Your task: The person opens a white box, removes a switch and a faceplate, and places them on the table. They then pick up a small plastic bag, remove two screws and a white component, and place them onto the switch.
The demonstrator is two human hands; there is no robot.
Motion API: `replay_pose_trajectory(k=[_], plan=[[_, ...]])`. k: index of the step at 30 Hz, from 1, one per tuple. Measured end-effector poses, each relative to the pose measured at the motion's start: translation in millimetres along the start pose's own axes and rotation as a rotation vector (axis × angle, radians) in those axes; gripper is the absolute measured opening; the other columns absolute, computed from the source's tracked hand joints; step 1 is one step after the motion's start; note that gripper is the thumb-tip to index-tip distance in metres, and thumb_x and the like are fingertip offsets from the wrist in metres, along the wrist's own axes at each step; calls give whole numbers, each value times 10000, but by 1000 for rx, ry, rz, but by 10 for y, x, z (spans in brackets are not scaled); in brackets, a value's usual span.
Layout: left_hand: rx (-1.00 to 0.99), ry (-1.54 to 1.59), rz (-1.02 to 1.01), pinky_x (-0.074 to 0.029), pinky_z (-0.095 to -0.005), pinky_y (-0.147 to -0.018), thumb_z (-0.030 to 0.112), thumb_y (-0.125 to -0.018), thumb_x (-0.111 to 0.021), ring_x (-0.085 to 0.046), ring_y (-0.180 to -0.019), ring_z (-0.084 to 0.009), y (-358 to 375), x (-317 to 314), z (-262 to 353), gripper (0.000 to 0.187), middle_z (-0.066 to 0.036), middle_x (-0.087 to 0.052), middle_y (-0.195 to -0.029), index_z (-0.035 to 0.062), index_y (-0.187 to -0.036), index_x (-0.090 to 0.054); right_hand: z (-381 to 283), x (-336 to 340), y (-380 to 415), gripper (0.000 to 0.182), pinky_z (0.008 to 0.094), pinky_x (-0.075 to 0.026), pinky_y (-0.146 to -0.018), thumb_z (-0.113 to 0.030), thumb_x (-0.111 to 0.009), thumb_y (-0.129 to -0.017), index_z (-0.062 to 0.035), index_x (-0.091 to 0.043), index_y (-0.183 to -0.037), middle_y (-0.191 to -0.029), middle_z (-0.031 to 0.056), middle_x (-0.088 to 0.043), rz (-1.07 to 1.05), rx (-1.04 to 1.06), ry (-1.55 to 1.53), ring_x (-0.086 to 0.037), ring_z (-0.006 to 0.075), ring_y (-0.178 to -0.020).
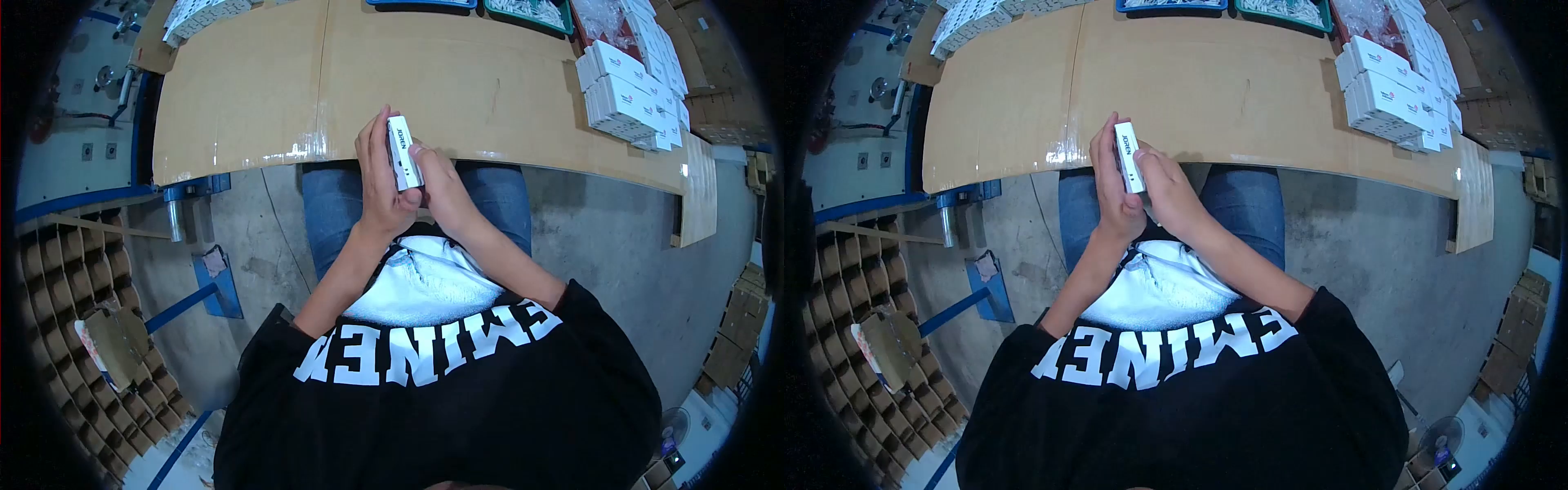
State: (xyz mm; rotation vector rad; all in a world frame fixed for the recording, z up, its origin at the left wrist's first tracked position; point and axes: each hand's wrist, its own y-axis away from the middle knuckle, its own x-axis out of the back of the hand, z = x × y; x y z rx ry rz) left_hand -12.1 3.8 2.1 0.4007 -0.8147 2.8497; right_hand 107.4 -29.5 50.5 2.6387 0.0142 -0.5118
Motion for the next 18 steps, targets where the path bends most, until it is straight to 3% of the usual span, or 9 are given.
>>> replay_pose_trajectory(k=[2, 3, 6, 9, 11, 13, 14, 18], plan=[[71, -47, 94, -381, -485, -1070, 993, -748, -386, -479, -1229, -373, 3, -49, 8, 1325, -270, -459, -1347, -103, -1492, -356, 23, -87, -29, 455, 270, -466, -939, -297, -459, -1094, 57, -587, -1351, -1135, 81, -663, 10, 118, 34, -594, 118, -1030], [69, -47, 93, -381, -485, -1070, 993, -748, -386, -479, -1229, -373, 6, -47, -4, 1325, -270, -459, -1347, -103, -1492, -356, 31, -111, -39, 465, 271, -469, -932, -312, -466, -1095, 61, -595, -1341, -1112, 81, -667, 21, 236, 68, -600, 120, -1013], [76, -12, 168, -455, -441, -995, 975, -745, -459, -550, -1155, -349, 2, -20, -13, 1282, -247, -501, -1287, -110, -1427, -431, 62, -130, -61, 474, 252, -487, -864, -334, -514, -1090, 70, -616, -1316, -1064, 66, -679, 5, 217, 50, -606, 106, -957], [109, 82, 218, -461, -426, -991, 967, -744, -481, -560, -1154, -328, 96, -38, -129, 1257, -227, -516, -1284, -105, -1399, -446, 61, -145, -59, 482, 238, -497, -810, -350, -549, -1084, 70, -628, -1306, -1024, 48, -689, -23, 187, 51, -607, 91, -911], [135, 125, 232, -462, -414, -990, 944, -771, -494, -571, -1144, -310, 132, -42, -125, 1200, -210, -533, -1281, -92, -1375, -464, 89, -157, -42, 484, 235, -499, -791, -355, -560, -1081, 66, -630, -1310, -1009, 38, -692, -37, 167, 61, -605, 83, -894], [153, 212, 245, -470, -403, -977, 863, -847, -507, -579, -1130, -294, 124, -40, -89, 1083, -200, -544, -1270, -80, -1379, -469, 141, -173, -49, 480, 262, -509, -780, -354, -548, -1086, 51, -618, -1334, -956, 48, -702, -19, 283, 146, -608, 88, -857], [126, 190, 259, -475, -396, -965, 730, -920, -489, -586, -1114, -286, 114, -54, -63, 923, -197, -556, -1248, -76, -1370, -481, 155, -163, -40, 480, 262, -509, -780, -354, -548, -1086, 51, -618, -1334, -956, 48, -702, -16, 283, 146, -608, 88, -857], [72, 177, 280, -479, -388, -953, 632, -933, -461, -590, -1098, -280, 115, -74, -75, 828, -198, -558, -1240, -79, -1357, -491, 196, -151, -4, 485, 304, -522, -772, -344, -487, -1104, 30, -578, -1401, -887, 125, -699, 1, 326, 273, -629, 124, -815]])
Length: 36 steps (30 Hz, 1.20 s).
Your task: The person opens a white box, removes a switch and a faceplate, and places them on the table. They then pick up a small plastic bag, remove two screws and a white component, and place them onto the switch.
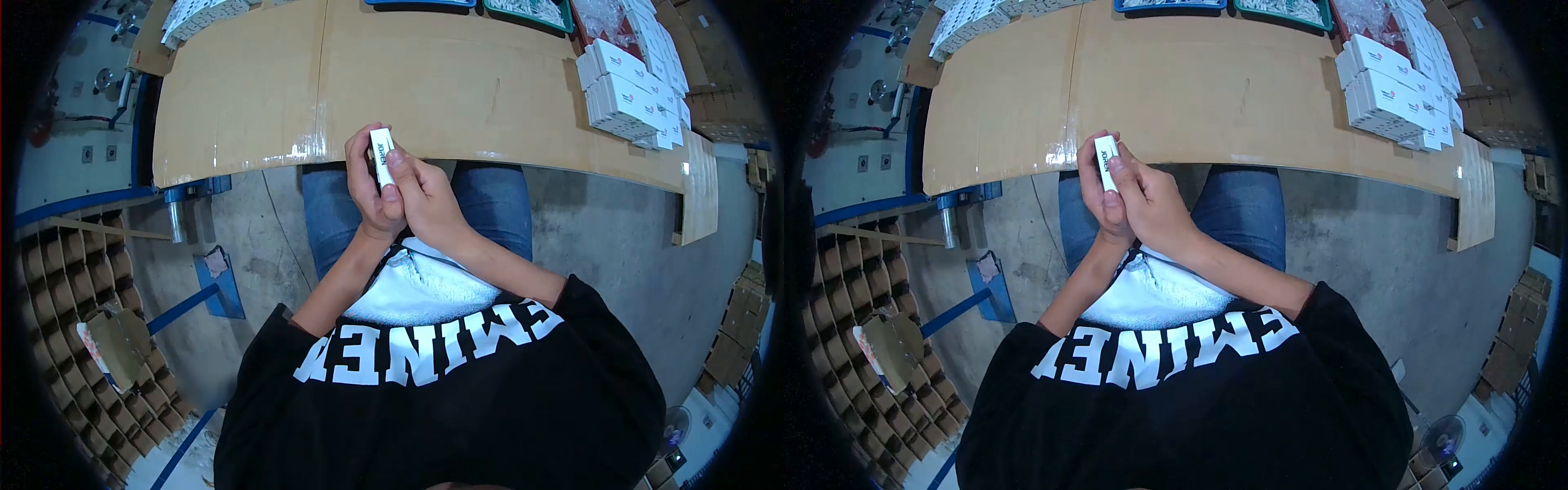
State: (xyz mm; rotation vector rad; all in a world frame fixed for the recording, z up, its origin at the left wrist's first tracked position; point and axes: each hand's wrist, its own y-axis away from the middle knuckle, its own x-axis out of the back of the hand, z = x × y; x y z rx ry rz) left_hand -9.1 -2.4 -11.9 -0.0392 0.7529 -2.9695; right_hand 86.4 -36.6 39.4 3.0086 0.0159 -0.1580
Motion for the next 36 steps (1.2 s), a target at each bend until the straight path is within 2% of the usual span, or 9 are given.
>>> replay_pose_trajectory(k=[14, 17, 20, 24, 27, 29, 30, 34, 36], plan=[[-3, 83, 19, -464, -391, -966, 612, -888, -499, -568, -1129, -283, 57, -55, 13, 846, -207, -538, -1295, -77, -1376, -462, -7, -61, 100, 498, 339, -528, -782, -340, -418, -1119, 17, -541, -1443, -897, 167, -709, 92, 65, 31, -669, 171, -837], [56, 69, 16, -436, -408, -1014, 667, -895, -505, -542, -1174, -297, 28, -52, 65, 920, -217, -500, -1344, -82, -1422, -416, 59, -50, 21, 509, 325, -520, -790, -383, -423, -1118, 26, -603, -1362, -889, 128, -705, 101, 65, -26, -643, 149, -839], [10, 42, -19, -391, -428, -1075, 752, -896, -492, -505, -1216, -314, 6, -77, -116, 1043, -229, -441, -1402, -88, -1494, -333, -62, 93, -105, 576, 302, -509, -782, -468, -395, -1118, 36, -672, -1086, -883, 90, -697, 20, -172, 1, -609, 126, -832], [-62, -213, -158, -368, -425, -1109, 745, -923, -511, -485, -1282, -309, -53, -13, 44, 1085, -217, -436, -1407, -64, -1580, -209, -36, 330, -136, 596, 314, -524, -841, -483, -353, -1124, 18, -672, -1174, -968, 80, -710, -68, -132, -87, -642, 155, -918], [216, 163, -140, -413, -387, -1071, 661, -1003, -474, -530, -1247, -273, -71, -6, 194, 936, -180, -494, -1366, -2, -1606, -204, -25, 461, -121, 562, 357, -509, -979, -470, -458, -1092, 11, -629, -1327, -1220, 158, -679, -94, -241, -69, -653, 240, -1136], [460, 370, -51, -459, -351, -1025, 607, -1070, -376, -573, -1183, -239, -107, 21, 129, 793, -149, -545, -1310, 56, -1619, -223, 19, 549, -95, 628, 420, -443, -1103, -426, -623, -1011, -12, -524, -1474, -1492, 233, -502, -43, 277, 709, -525, 331, -1376], [597, 442, -44, -498, -369, -1005, 611, -1085, -305, -606, -1178, -235, -151, 40, 162, 739, -141, -576, -1308, 82, -1601, -287, -18, 570, -94, 780, 473, -382, -1160, -386, -756, -897, -44, -458, -1531, -1610, 248, -341, -96, 295, 648, -415, 403, -1456], [1040, 630, -77, -544, -387, -965, 675, -1056, -296, -647, -1179, -226, -211, 44, 500, 721, -123, -618, -1314, 120, -1491, -445, 25, 559, -138, 834, 503, -355, -1182, -409, -782, -838, -66, -466, -1529, -1625, 223, -337, -139, 641, 681, -400, 417, -1465], [1101, 646, -78, -541, -386, -972, 665, -1059, -310, -648, -1176, -227, -196, 18, 605, 694, -113, -627, -1297, 114, -1450, -470, 52, 591, -173, 819, 508, -365, -1174, -439, -759, -849, -62, -479, -1519, -1607, 238, -361, -164, 714, 754, -416, 421, -1453]])
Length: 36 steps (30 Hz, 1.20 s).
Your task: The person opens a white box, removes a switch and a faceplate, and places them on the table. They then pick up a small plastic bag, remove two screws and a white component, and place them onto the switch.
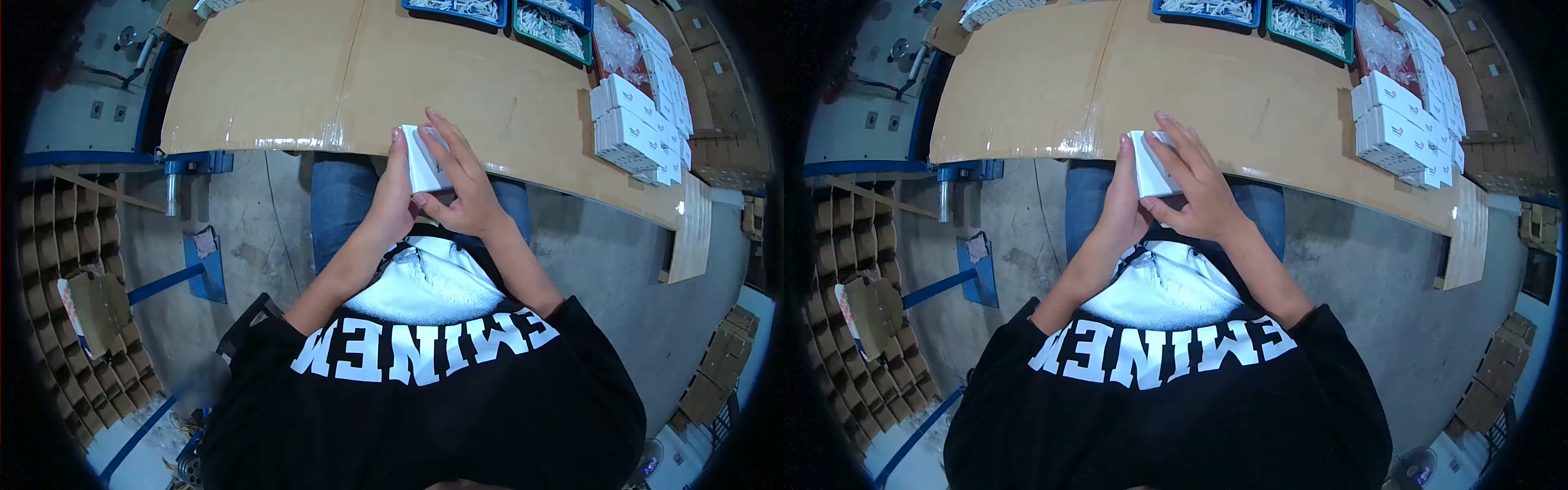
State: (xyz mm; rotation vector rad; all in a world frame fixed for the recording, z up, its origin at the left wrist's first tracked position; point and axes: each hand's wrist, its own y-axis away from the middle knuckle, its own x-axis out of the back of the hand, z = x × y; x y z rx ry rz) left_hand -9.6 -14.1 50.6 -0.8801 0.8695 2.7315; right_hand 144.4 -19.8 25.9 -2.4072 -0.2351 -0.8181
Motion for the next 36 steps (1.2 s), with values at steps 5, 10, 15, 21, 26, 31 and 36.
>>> replay_pose_trajectory(k=[5, 10, 15, 21, 26, 31, 36], plan=[[6, 49, -43, -557, -356, -918, 645, -1064, -343, -661, -1128, -195, 79, -64, -74, 639, -81, -649, -1234, 117, -1386, -509, 39, -89, -13, 742, 525, -412, -1131, -514, -653, -910, -11, -546, -1445, -1505, 277, -483, 62, 165, 89, -497, 439, -1380], [-31, 50, -73, -553, -316, -851, 632, -1068, -360, -663, -1055, -141, 25, 24, -194, 592, -37, -666, -1141, 136, -1324, -558, 0, -147, -25, 657, 525, -466, -1075, -475, -473, -1038, 101, -591, -1332, -1388, 301, -577, 230, 295, 94, -582, 457, -1275], [8, 48, -33, -542, -296, -805, 634, -1061, -392, -660, -990, -115, 28, 40, -250, 540, 8, -670, -1062, 179, -1254, -608, -72, -148, 25, 658, 527, -466, -1075, -465, -412, -1073, 110, -574, -1348, -1390, 314, -571, 245, 244, 0, -586, 470, -1268], [76, 56, 9, -523, -313, -858, 614, -1058, -425, -627, -1071, -121, 77, -60, -78, 519, -3, -642, -1160, 194, -1333, -560, -47, -171, 58, 681, 483, -430, -1121, -480, -376, -1091, 95, -522, -1424, -1470, 288, -526, 174, 143, -19, -548, 440, -1334], [-167, -285, -319, -592, -317, -816, 375, -1026, -621, -631, -1113, -170, -116, 203, -292, 814, -111, -578, -1324, 145, -1646, -146, 3, -44, 59, 714, 433, -354, -1179, -528, -275, -1103, 18, -425, -1539, -1560, 223, -463, 160, -134, -334, -468, 373, -1430], [-120, -229, -128, -644, -383, -704, 500, -1040, -546, -705, -963, -213, -33, 49, 7, 730, -155, -606, -1283, 111, -1592, -269, -12, 109, 88, 619, 457, -260, -1232, -335, -468, -1043, 0, -400, -1560, -1626, 201, -379, 128, -292, -559, -392, 365, -1491], [33, -174, -90, -608, -371, -819, 743, -1016, -294, -704, -1009, -226, -165, 43, 86, 797, -135, -670, -1174, 93, -1447, -456, 38, 138, 78, 621, 460, -336, -1201, -167, -618, -924, 12, -481, -1502, -1556, 217, -476, 56, -144, -335, -467, 356, -1444]])
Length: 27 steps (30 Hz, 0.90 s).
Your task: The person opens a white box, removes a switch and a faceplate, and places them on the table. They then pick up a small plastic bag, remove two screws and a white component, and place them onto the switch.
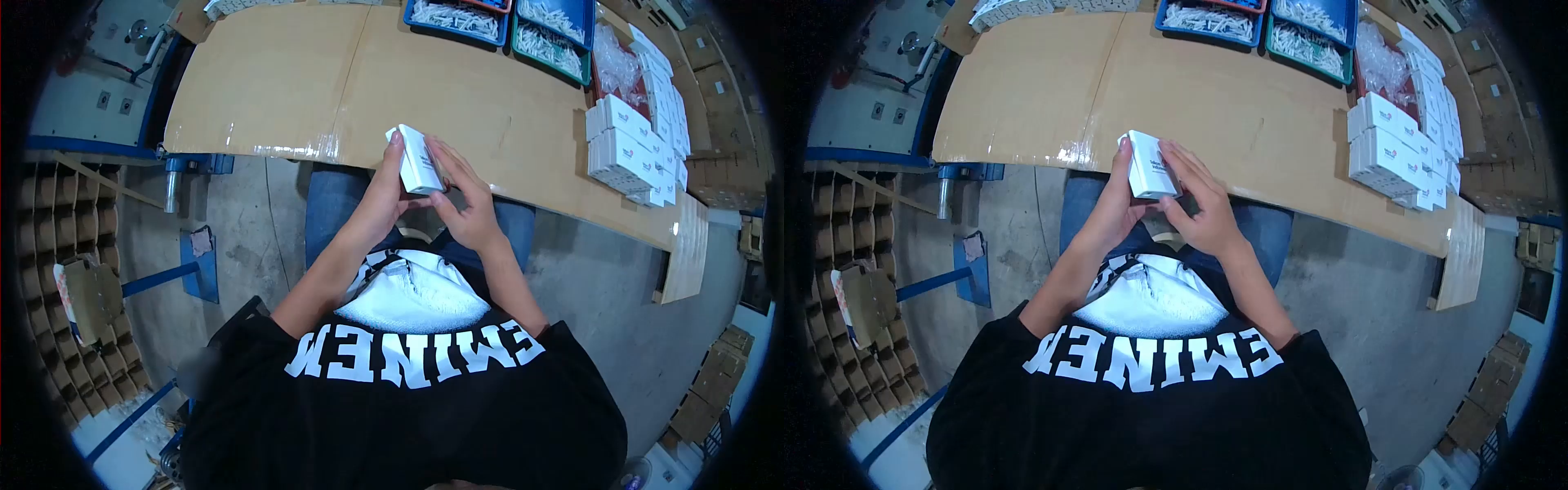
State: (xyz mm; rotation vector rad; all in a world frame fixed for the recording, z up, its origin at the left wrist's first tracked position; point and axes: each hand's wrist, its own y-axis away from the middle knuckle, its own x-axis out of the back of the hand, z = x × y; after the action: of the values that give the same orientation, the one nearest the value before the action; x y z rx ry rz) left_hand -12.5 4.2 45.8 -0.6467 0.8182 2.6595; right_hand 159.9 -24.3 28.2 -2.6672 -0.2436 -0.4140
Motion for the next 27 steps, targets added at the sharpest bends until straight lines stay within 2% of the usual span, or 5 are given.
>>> replay_pose_trajectory(k=[3, 7, 9, 15, 27], plan=[[31, 6, 21, -555, -348, -860, 718, -1032, -318, -683, -987, -193, 3, -65, -43, 745, -100, -663, -1133, 100, -1412, -487, 78, -70, 29, 575, 480, -360, -1189, -151, -671, -902, 8, -554, -1442, -1464, 218, -571, 47, 21, 108, -535, 354, -1384], [6, 19, 24, -520, -316, -741, 638, -1066, -360, -604, -868, -131, 3, -73, -119, 599, -18, -598, -1011, 116, -1307, -526, 111, -92, 40, 458, 472, -465, -1103, -165, -694, -918, 22, -637, -1332, -1364, 212, -648, 119, 39, 264, -660, 364, -1216], [27, -10, -8, -512, -389, -890, 595, -1067, -407, -641, -990, -168, -25, 4, -187, 562, -62, -629, -1104, 128, -1362, -506, 84, -139, 32, 427, 420, -516, -1033, -161, -687, -932, 32, -644, -1311, -1331, 230, -660, 181, 23, 185, -671, 365, -1192], [75, 23, 27, -511, -368, -939, 579, -1061, -427, -632, -1050, -161, -12, -17, -259, 577, -53, -617, -1127, 96, -1371, -493, 175, -157, 96, 411, 389, -549, -959, -179, -673, -957, 41, -643, -1303, -1262, 238, -686, 168, 14, 200, -691, 367, -1135], [-23, 97, 122, -467, -340, -1009, 541, -1062, -459, -605, -1112, -150, -156, 63, -391, 554, -41, -601, -1179, 81, -1368, -505, 248, -266, -73, 464, 407, -532, -1005, -176, -617, -987, 10, -567, -1409, -1394, 254, -602, 122, 30, 221, -645, 394, -1213]])
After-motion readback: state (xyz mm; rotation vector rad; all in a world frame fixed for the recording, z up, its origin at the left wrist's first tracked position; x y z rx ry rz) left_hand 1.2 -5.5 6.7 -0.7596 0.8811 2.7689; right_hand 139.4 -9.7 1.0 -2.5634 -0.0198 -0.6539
